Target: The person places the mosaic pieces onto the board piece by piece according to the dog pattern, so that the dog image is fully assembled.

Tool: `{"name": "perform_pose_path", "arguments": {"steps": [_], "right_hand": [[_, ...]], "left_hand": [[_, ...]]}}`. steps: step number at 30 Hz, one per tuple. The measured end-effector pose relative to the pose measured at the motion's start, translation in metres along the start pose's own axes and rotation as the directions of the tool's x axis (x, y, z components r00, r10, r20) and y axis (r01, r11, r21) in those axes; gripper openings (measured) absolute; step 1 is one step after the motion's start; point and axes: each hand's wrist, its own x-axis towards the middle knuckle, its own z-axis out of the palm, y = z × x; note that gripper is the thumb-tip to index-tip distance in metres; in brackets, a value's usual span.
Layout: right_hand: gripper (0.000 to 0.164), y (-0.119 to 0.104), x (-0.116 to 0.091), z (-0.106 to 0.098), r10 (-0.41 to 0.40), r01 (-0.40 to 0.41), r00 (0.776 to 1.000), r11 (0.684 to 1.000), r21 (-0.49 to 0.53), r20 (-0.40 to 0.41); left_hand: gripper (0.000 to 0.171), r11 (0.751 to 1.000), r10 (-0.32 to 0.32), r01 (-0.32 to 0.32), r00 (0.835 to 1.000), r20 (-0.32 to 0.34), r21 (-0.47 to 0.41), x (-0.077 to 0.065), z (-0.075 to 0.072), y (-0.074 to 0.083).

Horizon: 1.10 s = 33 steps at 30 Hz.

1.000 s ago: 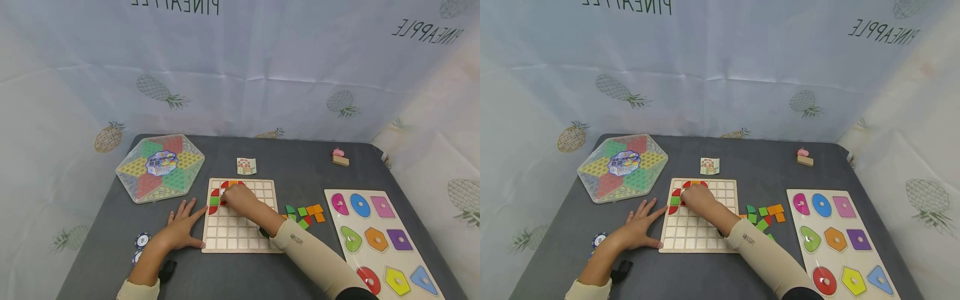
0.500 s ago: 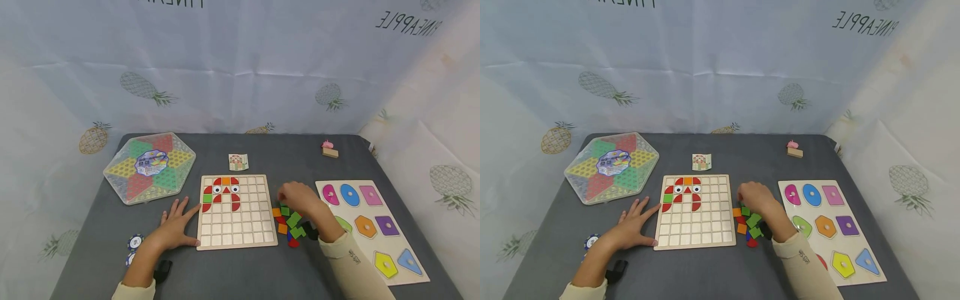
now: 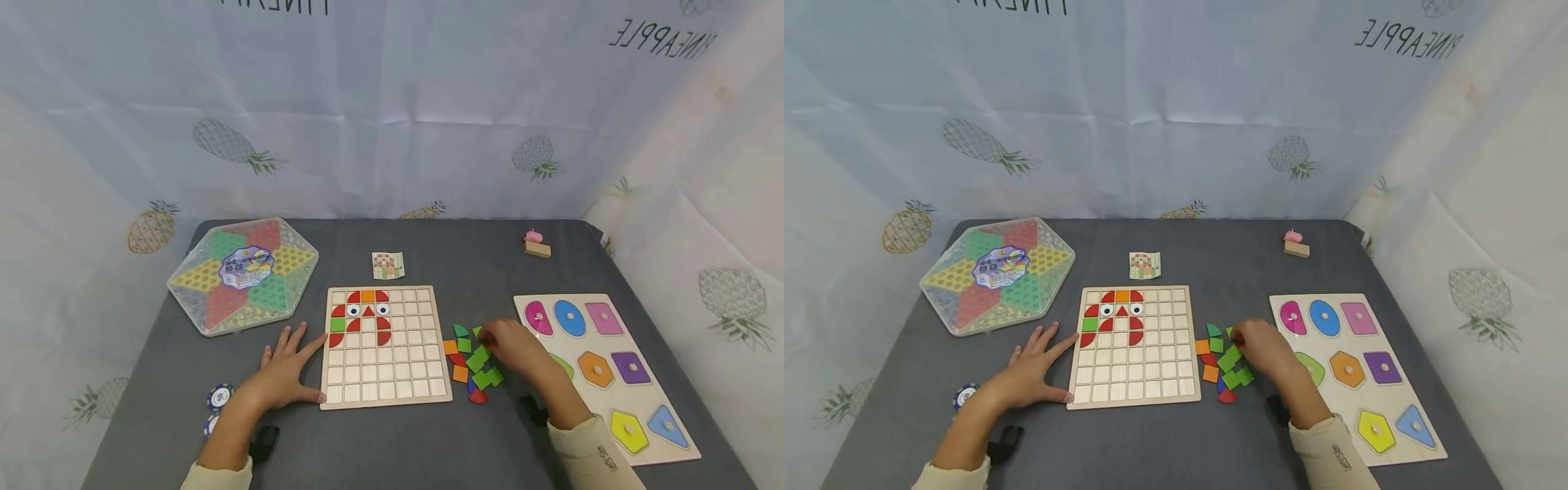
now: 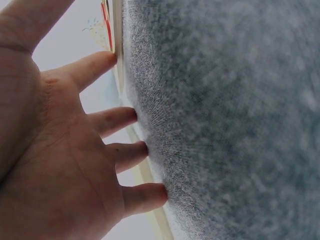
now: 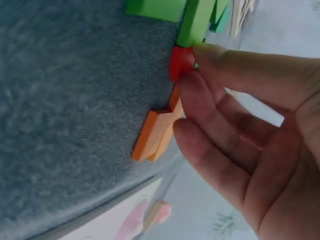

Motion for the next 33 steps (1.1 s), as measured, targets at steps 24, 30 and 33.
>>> {"name": "perform_pose_path", "arguments": {"steps": [24,30,33], "right_hand": [[0.022,0.018,-0.006,0.001,0.002,-0.004,0.998,0.999,0.038,0.058],[0.015,0.004,-0.001,-0.008,-0.055,0.051,0.997,0.996,0.076,0.051],[0.015,-0.021,0.011,-0.009,-0.136,0.135,0.991,0.984,0.116,-0.005]], "left_hand": [[0.103,1.000,-0.027,0.027,0.999,0.022,-0.007,-0.004,0.000,0.004],[0.102,1.000,-0.010,0.010,1.000,0.005,-0.014,-0.003,0.000,0.004],[0.102,1.000,-0.012,0.012,1.000,-0.001,-0.011,-0.003,0.000,0.004]]}}
